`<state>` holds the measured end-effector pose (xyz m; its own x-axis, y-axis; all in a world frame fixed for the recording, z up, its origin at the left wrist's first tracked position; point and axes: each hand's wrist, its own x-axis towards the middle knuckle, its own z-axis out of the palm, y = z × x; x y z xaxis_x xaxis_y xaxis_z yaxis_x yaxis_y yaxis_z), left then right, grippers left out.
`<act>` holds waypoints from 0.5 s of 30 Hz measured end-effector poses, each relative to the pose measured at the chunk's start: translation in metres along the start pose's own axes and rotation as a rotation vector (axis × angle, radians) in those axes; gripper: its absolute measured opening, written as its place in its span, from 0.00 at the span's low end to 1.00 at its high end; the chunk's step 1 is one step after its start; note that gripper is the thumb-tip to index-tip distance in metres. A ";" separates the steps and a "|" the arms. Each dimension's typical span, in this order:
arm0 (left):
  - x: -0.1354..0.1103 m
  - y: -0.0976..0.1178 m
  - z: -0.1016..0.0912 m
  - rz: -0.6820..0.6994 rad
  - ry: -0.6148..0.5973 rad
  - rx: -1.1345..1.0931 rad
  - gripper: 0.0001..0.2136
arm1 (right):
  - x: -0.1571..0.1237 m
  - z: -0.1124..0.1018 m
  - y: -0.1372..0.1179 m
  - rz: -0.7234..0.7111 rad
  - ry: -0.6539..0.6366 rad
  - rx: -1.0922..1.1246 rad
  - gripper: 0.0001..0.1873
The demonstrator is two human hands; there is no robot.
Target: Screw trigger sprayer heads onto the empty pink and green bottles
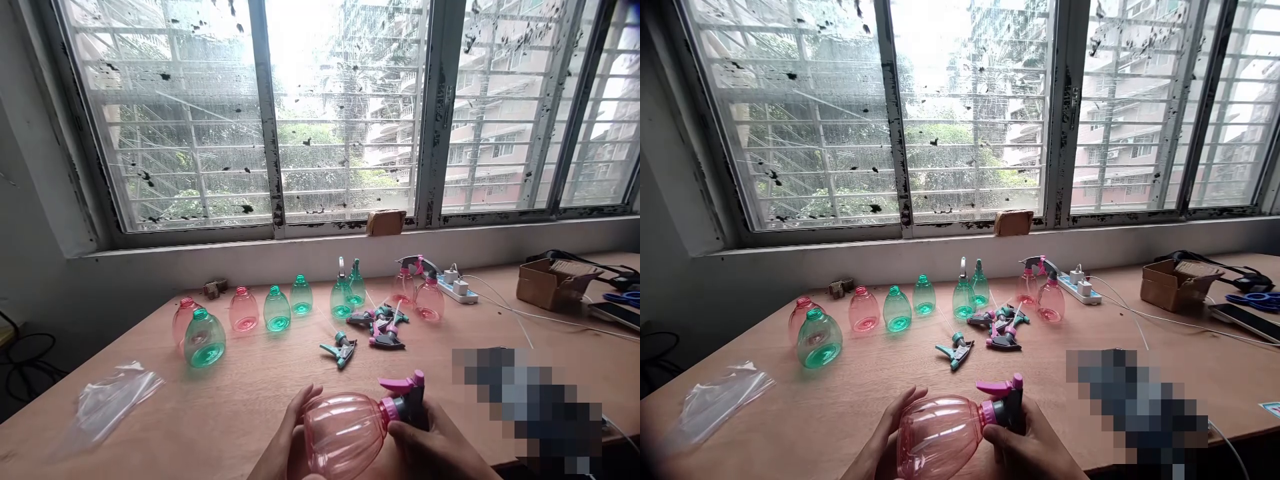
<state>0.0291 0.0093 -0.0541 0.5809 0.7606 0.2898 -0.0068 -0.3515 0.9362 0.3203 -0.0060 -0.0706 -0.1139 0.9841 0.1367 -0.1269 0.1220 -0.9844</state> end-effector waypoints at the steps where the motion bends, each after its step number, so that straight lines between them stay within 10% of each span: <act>1: 0.000 0.001 0.000 -0.025 0.003 0.011 0.43 | 0.000 0.000 0.001 0.016 -0.011 0.005 0.34; 15: 0.004 0.002 -0.002 -0.129 0.031 0.022 0.38 | 0.002 0.000 0.004 -0.101 0.067 -0.026 0.34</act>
<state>0.0302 0.0128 -0.0504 0.5505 0.8165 0.1740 0.0839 -0.2614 0.9616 0.3201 -0.0040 -0.0740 -0.0353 0.9729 0.2287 -0.1092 0.2237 -0.9685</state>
